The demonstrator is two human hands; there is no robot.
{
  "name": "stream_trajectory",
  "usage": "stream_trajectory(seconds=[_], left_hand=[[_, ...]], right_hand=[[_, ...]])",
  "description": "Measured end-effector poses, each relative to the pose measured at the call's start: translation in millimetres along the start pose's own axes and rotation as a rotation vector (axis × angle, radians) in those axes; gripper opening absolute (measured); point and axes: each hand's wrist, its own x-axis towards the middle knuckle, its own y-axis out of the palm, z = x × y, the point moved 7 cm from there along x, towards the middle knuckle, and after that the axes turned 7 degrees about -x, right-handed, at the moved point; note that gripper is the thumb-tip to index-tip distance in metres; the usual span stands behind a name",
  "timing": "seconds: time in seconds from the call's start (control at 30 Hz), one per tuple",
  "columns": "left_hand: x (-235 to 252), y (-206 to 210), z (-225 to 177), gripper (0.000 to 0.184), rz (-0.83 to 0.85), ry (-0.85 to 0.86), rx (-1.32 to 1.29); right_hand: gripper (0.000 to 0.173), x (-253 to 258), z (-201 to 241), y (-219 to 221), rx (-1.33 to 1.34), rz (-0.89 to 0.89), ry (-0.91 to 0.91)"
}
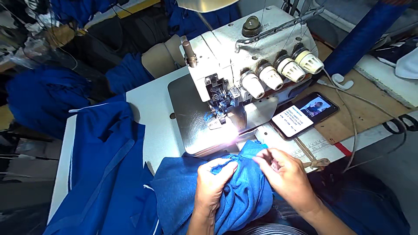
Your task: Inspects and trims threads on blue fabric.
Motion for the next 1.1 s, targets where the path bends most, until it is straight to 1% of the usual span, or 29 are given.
stream_trajectory(seconds=[0.03, 0.07, 0.1, 0.13, 0.2, 0.27, 0.37, 0.7, 0.93, 1.1], left_hand=[[0, 0, 0, 0.005, -0.014, -0.013, -0.009], [0, 0, 0, 0.005, -0.023, -0.025, -0.016], [0, 0, 0, 0.005, -0.027, -0.032, -0.018], [0, 1, 0, 0.005, -0.026, -0.032, -0.018], [0, 2, -1, 0.007, -0.027, -0.027, -0.014], [-1, 1, -1, 0.01, -0.024, -0.021, -0.012], [-1, 1, -1, 0.012, -0.025, -0.017, -0.019], [-2, 2, -2, 0.01, -0.011, 0.004, -0.017], [-1, 2, -2, 0.008, -0.01, 0.019, 0.029], [-1, 1, -1, 0.006, 0.006, 0.006, 0.015]], right_hand=[[0.031, 1, 5, -6, -0.056, -0.051, -0.019], [0.045, 0, 12, -10, -0.072, -0.065, -0.026], [0.051, -1, 20, -13, -0.045, -0.055, -0.047], [0.047, -4, 30, -14, 0.01, -0.018, -0.081], [0.034, -11, 44, -7, 0.126, 0.065, -0.156], [0.031, -15, 49, 2, 0.14, 0.102, -0.202], [0.03, -15, 47, 8, 0.116, 0.091, -0.2], [0.032, -15, 42, 8, 0.053, 0.07, -0.174], [0.032, -15, 42, 8, 0.039, 0.058, -0.172], [0.029, -18, 41, 11, 0.073, -0.012, -0.212]])
